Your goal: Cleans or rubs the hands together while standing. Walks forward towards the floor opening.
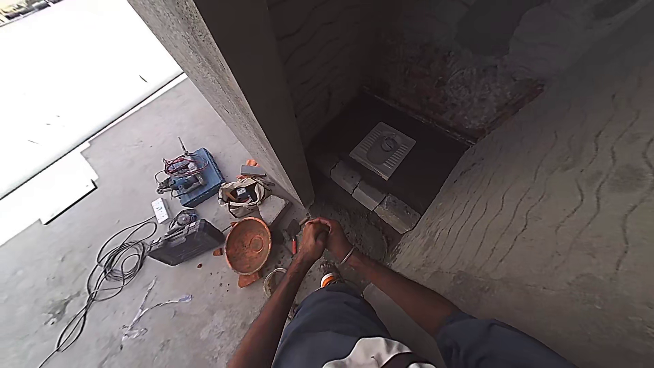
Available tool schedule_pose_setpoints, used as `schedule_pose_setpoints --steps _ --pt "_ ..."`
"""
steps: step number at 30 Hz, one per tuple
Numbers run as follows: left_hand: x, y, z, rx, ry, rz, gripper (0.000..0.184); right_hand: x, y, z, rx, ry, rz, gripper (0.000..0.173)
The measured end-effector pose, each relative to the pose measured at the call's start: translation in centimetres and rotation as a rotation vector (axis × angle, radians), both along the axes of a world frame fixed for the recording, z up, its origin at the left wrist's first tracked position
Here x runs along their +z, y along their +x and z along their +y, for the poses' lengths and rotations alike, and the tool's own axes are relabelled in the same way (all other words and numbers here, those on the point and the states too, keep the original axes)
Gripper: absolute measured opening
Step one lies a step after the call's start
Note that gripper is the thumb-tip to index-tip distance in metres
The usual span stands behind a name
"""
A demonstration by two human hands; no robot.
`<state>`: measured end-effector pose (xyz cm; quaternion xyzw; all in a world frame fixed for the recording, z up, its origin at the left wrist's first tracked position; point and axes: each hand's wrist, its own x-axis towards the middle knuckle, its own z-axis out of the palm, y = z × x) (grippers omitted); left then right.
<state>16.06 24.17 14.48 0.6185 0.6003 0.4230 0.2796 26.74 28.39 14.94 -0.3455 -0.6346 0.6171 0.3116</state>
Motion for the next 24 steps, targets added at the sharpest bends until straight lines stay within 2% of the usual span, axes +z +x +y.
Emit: schedule_pose_setpoints --steps 9,24 --pt "1.1 0.7 1.3 0.031 -0.051 0.006 0.034 1.3 0.1 0.9 -0.058 -0.105 0.053 0.021" --pt "-0.1 1.1 1.1 0.100 0.176 0.016 0.040 1.4 0.1 0.8 -0.032 -0.100 0.049 0.021"
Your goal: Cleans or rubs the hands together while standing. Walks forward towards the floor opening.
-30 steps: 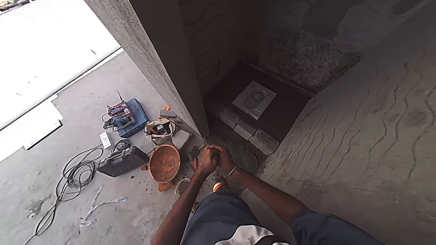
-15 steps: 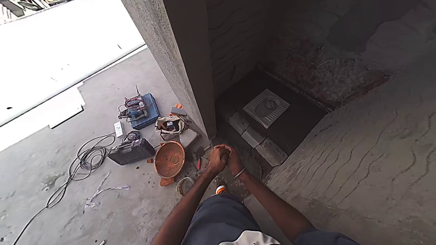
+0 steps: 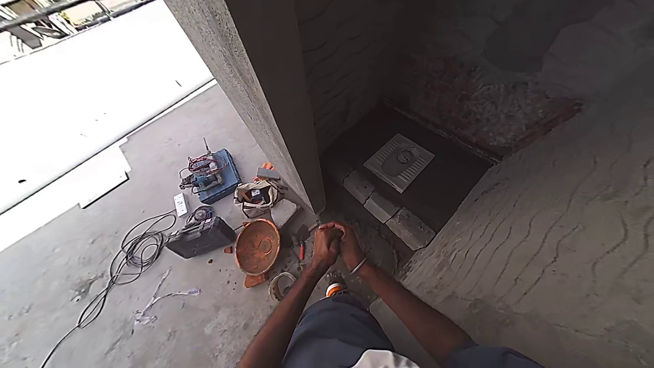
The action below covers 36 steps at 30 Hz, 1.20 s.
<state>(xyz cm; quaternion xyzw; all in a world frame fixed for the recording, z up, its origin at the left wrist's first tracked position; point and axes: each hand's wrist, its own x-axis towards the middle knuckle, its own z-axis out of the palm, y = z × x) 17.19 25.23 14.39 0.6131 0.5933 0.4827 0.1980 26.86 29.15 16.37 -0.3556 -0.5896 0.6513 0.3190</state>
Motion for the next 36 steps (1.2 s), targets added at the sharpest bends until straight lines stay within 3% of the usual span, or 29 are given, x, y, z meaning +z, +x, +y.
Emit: schedule_pose_setpoints --steps 11,23,36 --pt "-0.9 -0.4 -0.5 0.102 0.049 -0.135 0.035 0.7 -1.5 -1.4 -0.094 -0.215 0.083 0.012" --pt "-2.3 -0.7 -2.0 0.127 -0.028 -0.115 0.034 0.5 -3.7 -4.9 -0.460 -0.623 0.214 0.018" --pt "-1.7 -2.2 -3.0 0.049 -0.101 -0.142 0.030 0.3 -4.8 -5.8 -0.496 -0.622 0.161 0.019"
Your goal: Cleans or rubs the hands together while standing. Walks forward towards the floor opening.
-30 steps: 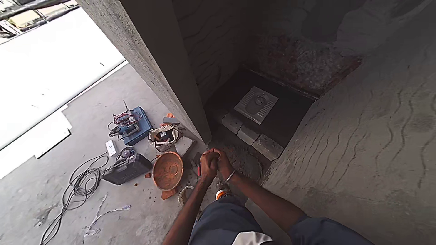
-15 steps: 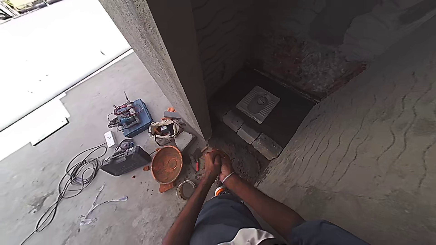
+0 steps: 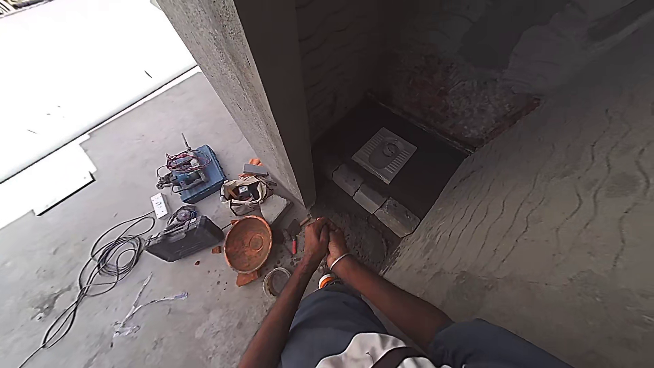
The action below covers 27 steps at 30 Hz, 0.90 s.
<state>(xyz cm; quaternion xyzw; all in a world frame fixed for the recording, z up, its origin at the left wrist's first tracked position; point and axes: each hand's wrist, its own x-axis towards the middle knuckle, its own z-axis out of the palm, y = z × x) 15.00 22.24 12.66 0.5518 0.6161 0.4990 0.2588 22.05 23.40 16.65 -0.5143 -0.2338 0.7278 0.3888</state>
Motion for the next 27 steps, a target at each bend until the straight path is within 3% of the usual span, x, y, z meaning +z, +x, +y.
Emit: schedule_pose_setpoints --steps 4,9,11,14,19,23,27 --pt "-0.3 -0.6 -0.3 0.001 -0.050 0.013 0.032 -0.5 0.3 0.1 0.090 0.096 -0.115 0.024" --pt "1.1 -1.2 -0.3 -0.100 -0.371 0.055 0.051 -3.0 2.8 2.8 0.390 0.667 -0.513 0.033" --pt "1.4 -1.1 -0.2 -0.143 -0.431 0.018 0.055 -2.7 3.8 4.1 0.543 0.781 -0.636 0.032" --pt "1.4 -1.1 -0.1 -0.197 -0.440 0.041 0.055 -1.6 4.6 4.9 0.731 0.824 -0.764 0.032" --pt "2.0 -0.8 0.1 -0.293 -0.470 0.197 0.047 -0.3 5.1 5.0 0.983 0.961 -1.069 0.048" --pt "3.5 -0.2 0.4 -0.404 -0.571 0.338 0.045 2.4 4.5 5.1 1.308 0.747 -1.302 0.060" --pt "4.1 0.3 0.9 -0.436 -0.657 0.399 0.046 3.5 4.0 5.1 1.421 0.622 -1.466 0.066"
